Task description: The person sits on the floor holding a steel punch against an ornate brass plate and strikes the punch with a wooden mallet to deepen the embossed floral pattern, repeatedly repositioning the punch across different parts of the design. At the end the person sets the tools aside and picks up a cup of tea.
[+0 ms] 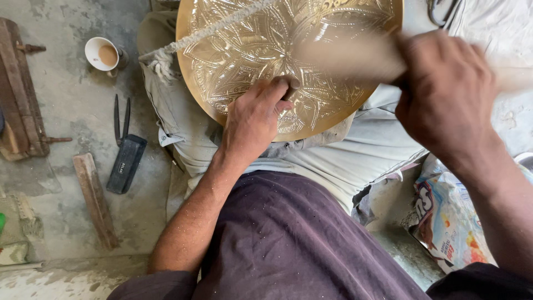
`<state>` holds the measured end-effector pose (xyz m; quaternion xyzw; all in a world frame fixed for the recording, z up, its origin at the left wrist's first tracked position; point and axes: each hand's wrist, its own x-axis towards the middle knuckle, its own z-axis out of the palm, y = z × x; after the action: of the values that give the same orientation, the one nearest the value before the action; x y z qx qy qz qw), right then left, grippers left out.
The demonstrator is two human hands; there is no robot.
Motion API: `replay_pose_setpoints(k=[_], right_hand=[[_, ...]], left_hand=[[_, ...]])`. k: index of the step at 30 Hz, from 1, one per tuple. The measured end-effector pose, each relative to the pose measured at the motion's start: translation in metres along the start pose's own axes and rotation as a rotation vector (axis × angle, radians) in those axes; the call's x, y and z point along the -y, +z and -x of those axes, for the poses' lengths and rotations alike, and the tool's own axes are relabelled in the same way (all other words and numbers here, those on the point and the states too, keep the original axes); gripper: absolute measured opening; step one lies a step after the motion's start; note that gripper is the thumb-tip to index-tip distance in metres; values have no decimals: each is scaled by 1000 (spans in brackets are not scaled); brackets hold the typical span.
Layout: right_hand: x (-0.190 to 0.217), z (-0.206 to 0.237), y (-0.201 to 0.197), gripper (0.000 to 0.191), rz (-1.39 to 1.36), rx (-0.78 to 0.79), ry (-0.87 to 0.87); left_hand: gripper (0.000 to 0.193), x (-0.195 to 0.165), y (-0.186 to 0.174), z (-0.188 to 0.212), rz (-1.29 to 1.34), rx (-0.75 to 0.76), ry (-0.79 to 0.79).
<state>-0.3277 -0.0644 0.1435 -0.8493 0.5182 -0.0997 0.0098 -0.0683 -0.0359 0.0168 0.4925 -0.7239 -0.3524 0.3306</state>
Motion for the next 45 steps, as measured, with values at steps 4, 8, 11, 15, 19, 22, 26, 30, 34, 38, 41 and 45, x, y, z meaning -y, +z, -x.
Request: replay_pose_setpoints(k=[4,8,11,15,19,22,26,30,34,38,41,45], right_hand=[[-7,1,7,36,-154,9,54],[-11,4,11,34,240,81,-45],[-10,2,8,38,-36,66,133],[-4,-6,4,27,101,25,-6],[3,-13,2,44,-232,62,135],[5,-16,2,32,163,104,-78],[10,-17,1,41,138,124,-50],[18,-20,-5,23,458,17,-269],[29,-27,-11,22,535,22,-323],[38,-32,-18,22,585,0,-370],[41,-35,-18,22,574,10,-383],[44,-35,-16,22,583,-5,-410]], left_hand=[[27,-4,-1,0,8,-31,-59],[27,-4,0,-2,8,-44,-84],[29,-4,1,1,-27,-76,-95],[30,-3,4,7,-65,-74,-139],[33,1,8,10,-67,-163,-81],[31,1,12,14,-46,-154,-155],[27,-5,16,23,-60,-248,-157],[24,-10,23,28,-80,-325,-163],[27,-5,29,35,42,-350,-214],[27,3,36,43,-139,-355,-204],[24,6,40,49,-111,-339,-222],[27,6,43,51,-13,-362,-263]])
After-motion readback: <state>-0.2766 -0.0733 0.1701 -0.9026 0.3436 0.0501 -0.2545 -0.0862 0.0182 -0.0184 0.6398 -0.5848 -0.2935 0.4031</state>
